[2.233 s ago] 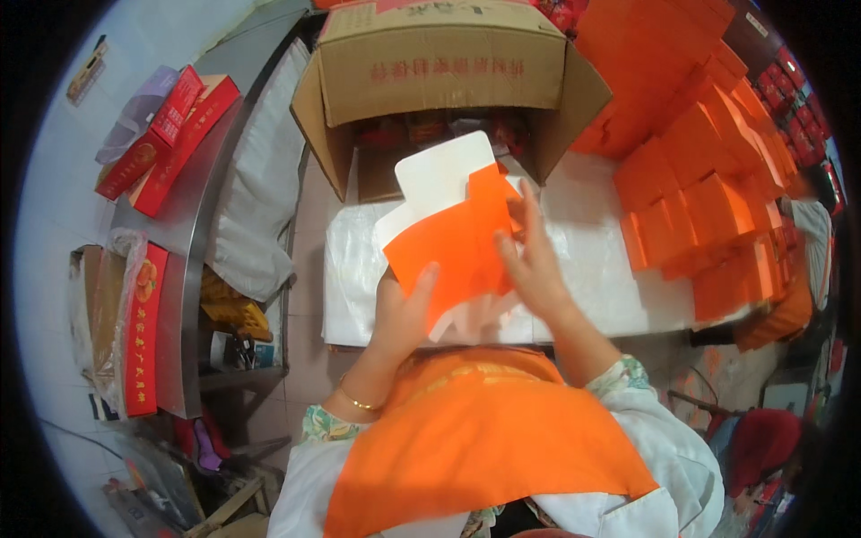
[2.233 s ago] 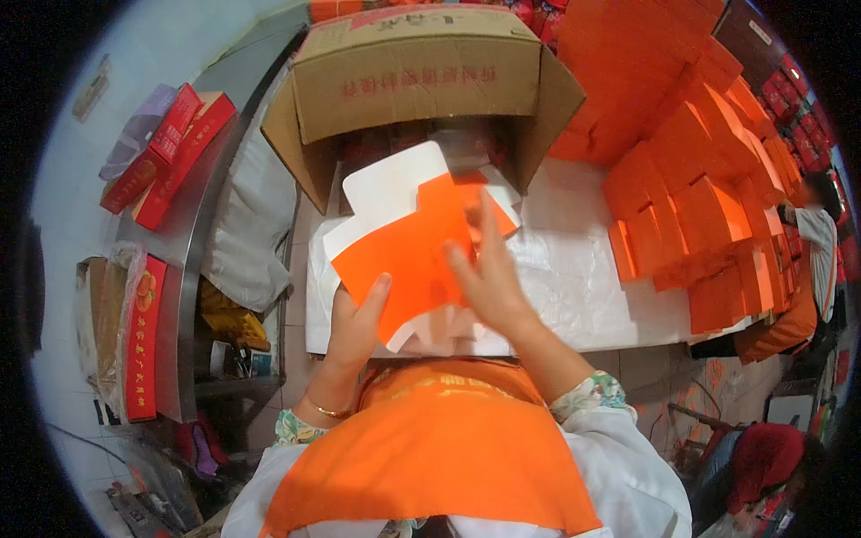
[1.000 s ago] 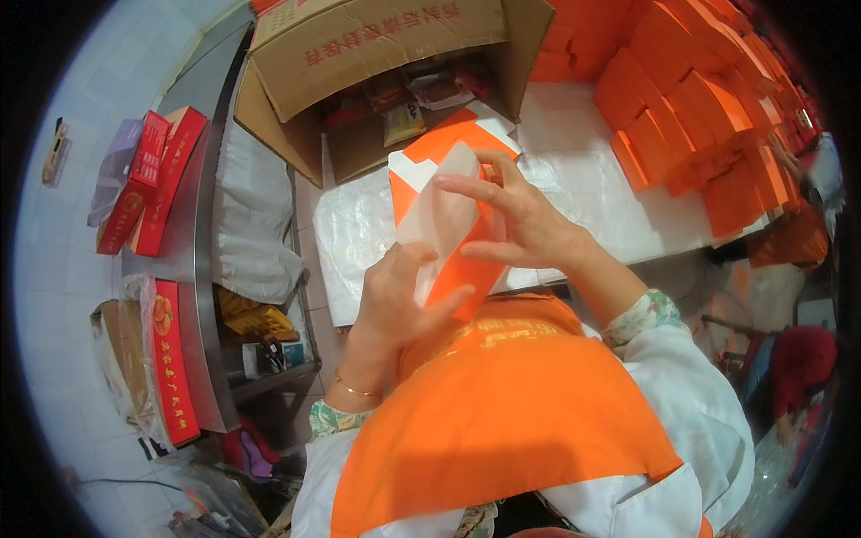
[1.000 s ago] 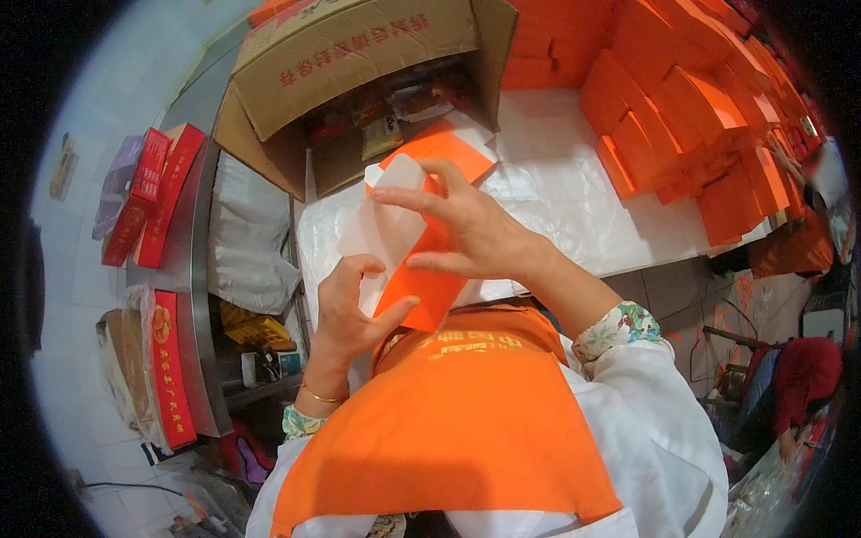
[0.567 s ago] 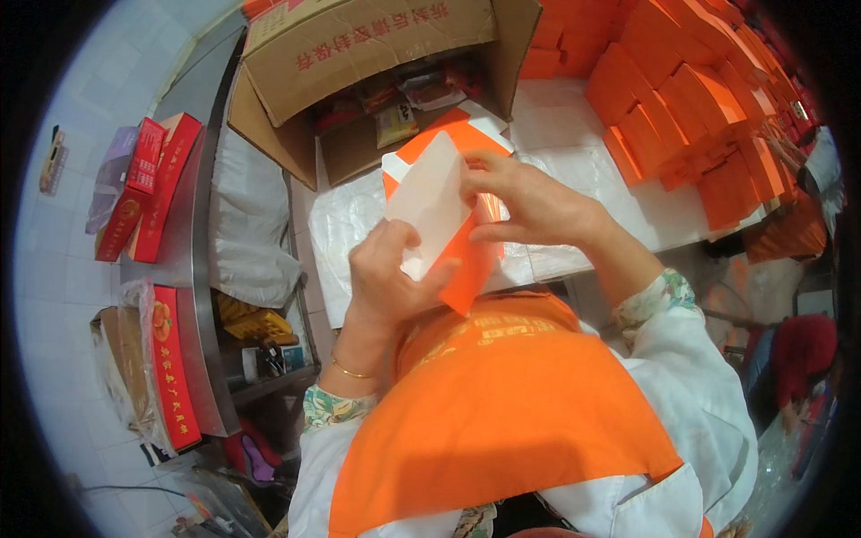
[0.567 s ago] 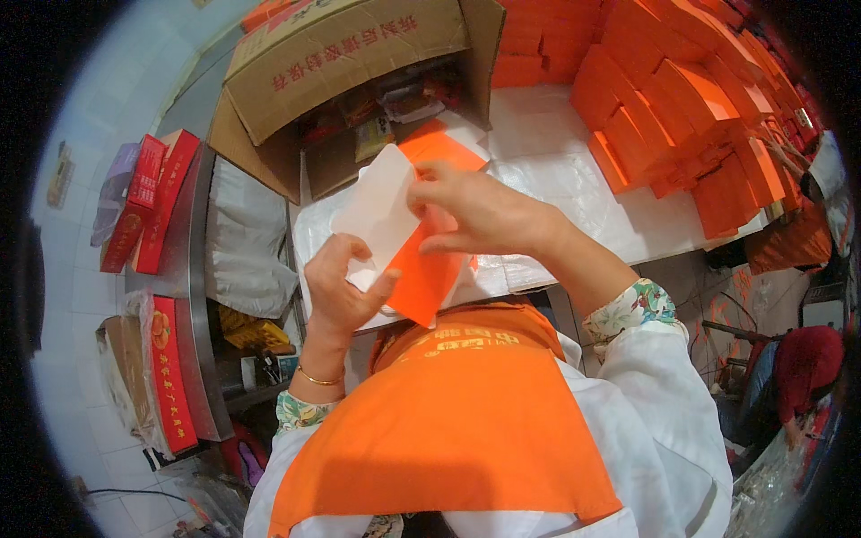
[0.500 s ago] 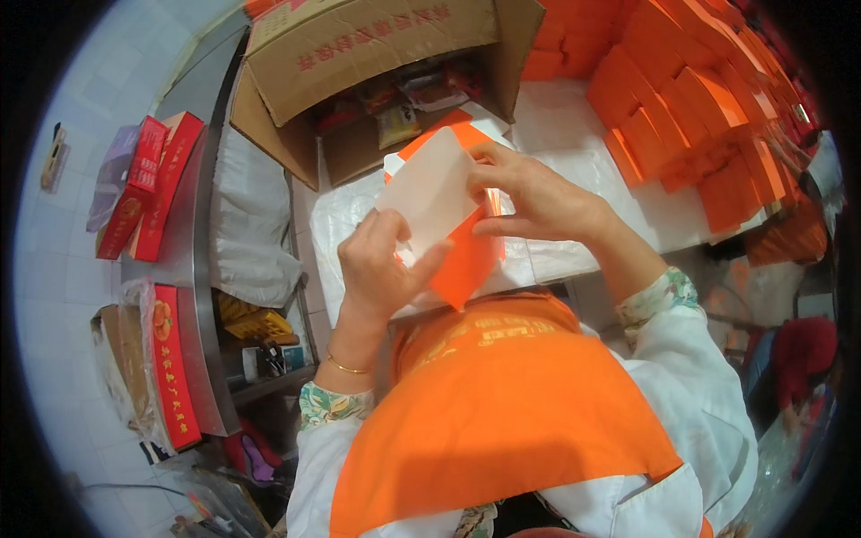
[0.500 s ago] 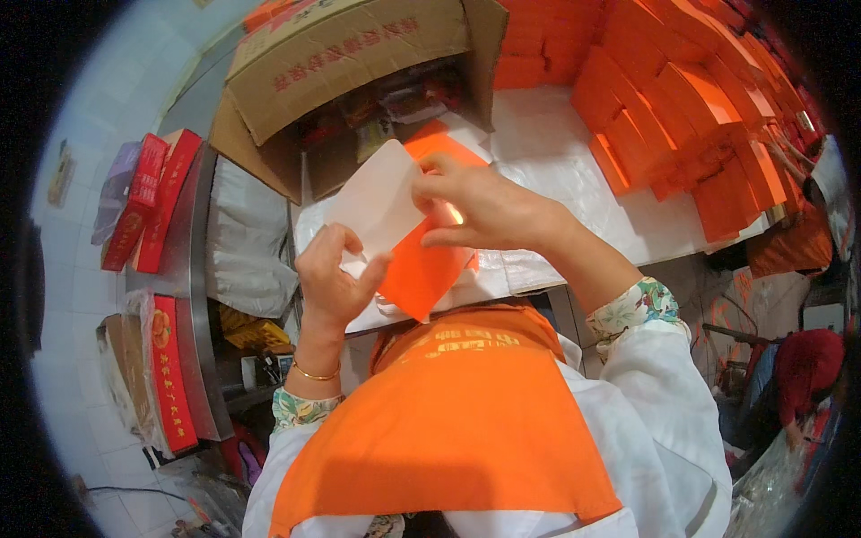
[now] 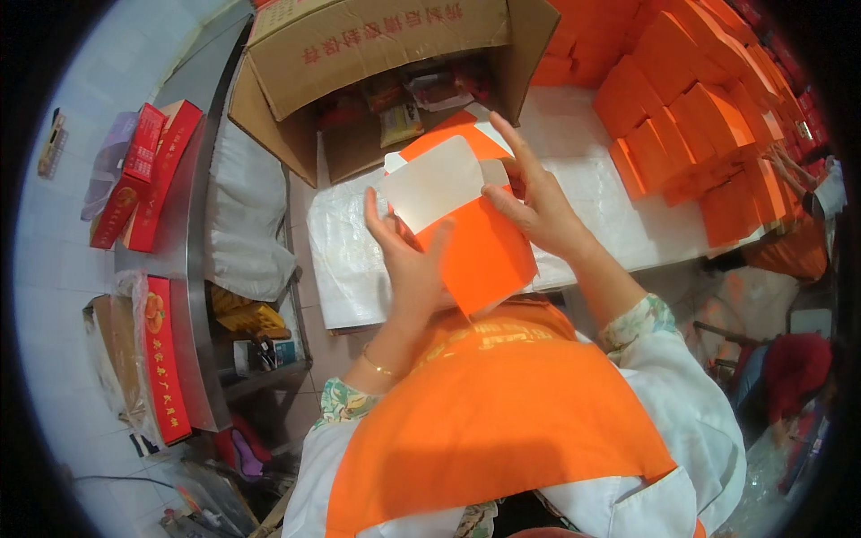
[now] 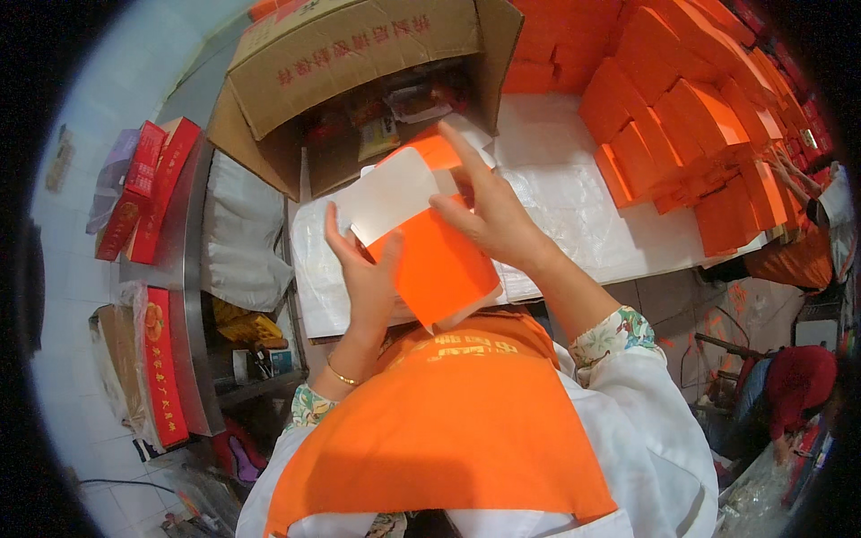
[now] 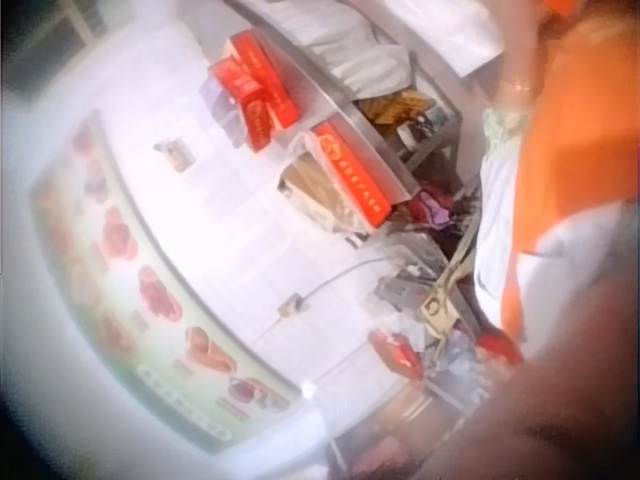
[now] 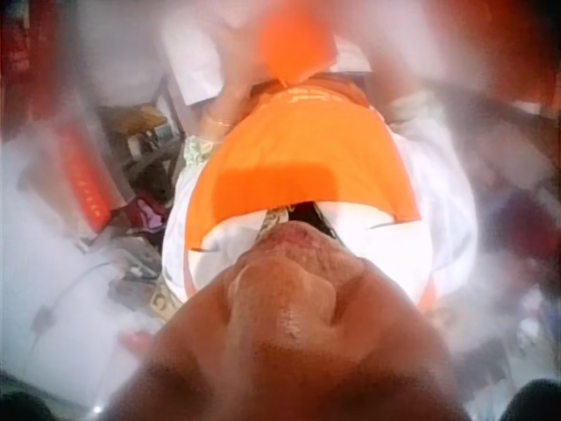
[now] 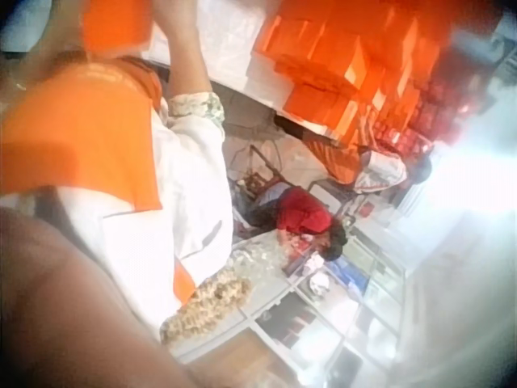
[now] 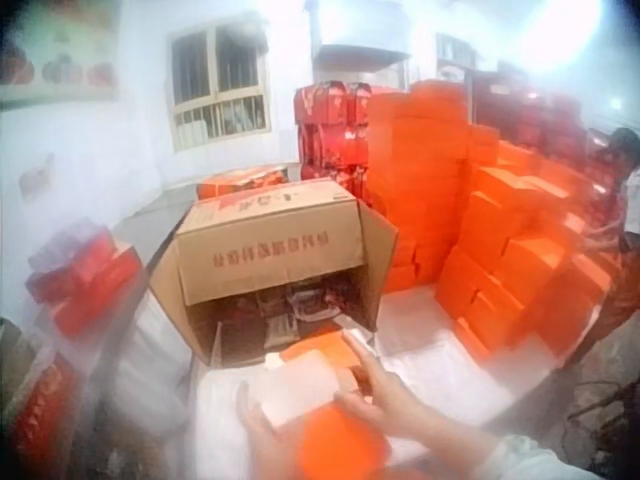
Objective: The person folds flat orange cardboard pieces into small boxes, inserts a packaged snack into each box, and closes the flaps. The finished boxes are stacked on the table.
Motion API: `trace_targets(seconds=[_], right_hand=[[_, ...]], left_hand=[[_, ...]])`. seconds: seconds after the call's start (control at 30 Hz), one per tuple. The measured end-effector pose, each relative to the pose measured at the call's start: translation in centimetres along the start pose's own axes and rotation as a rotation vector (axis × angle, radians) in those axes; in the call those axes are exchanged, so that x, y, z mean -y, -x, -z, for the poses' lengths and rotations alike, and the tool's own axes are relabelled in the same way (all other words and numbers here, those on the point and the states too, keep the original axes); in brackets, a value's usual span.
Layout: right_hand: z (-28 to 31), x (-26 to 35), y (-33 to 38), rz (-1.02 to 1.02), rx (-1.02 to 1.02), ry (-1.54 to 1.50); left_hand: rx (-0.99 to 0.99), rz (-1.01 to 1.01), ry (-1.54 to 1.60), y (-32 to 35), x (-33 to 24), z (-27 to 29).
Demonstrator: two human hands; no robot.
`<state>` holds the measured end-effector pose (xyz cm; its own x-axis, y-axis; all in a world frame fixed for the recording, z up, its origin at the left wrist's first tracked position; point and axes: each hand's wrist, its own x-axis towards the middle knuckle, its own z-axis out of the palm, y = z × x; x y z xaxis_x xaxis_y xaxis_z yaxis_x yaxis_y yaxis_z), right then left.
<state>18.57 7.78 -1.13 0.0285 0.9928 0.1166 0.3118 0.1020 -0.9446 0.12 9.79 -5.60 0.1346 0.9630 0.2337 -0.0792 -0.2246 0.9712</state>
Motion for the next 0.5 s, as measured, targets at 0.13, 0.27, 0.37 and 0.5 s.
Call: trace_targets(seconds=[0.13, 0.27, 0.37, 0.5], right_hand=[[-1.5, -2.7, 1.0, -0.031, -0.091, 0.057], [-2.0, -2.3, 0.4, 0.312, -0.278, 0.236], [-1.4, 2.6, -0.1, 0.123, -0.213, -0.19], [-1.8, 1.6, 1.5, 0.244, -0.284, -0.142]], left_hand=[[0.082, 0.039, -0.069, 0.2, 0.8, 0.3], [0.112, 0.078, 0.034, -3.0, -1.4, 0.3], [0.143, 0.068, 0.19, -4.6, -4.4, 0.1], [0.157, 0.051, 0.169, -2.5, -5.7, 0.3]])
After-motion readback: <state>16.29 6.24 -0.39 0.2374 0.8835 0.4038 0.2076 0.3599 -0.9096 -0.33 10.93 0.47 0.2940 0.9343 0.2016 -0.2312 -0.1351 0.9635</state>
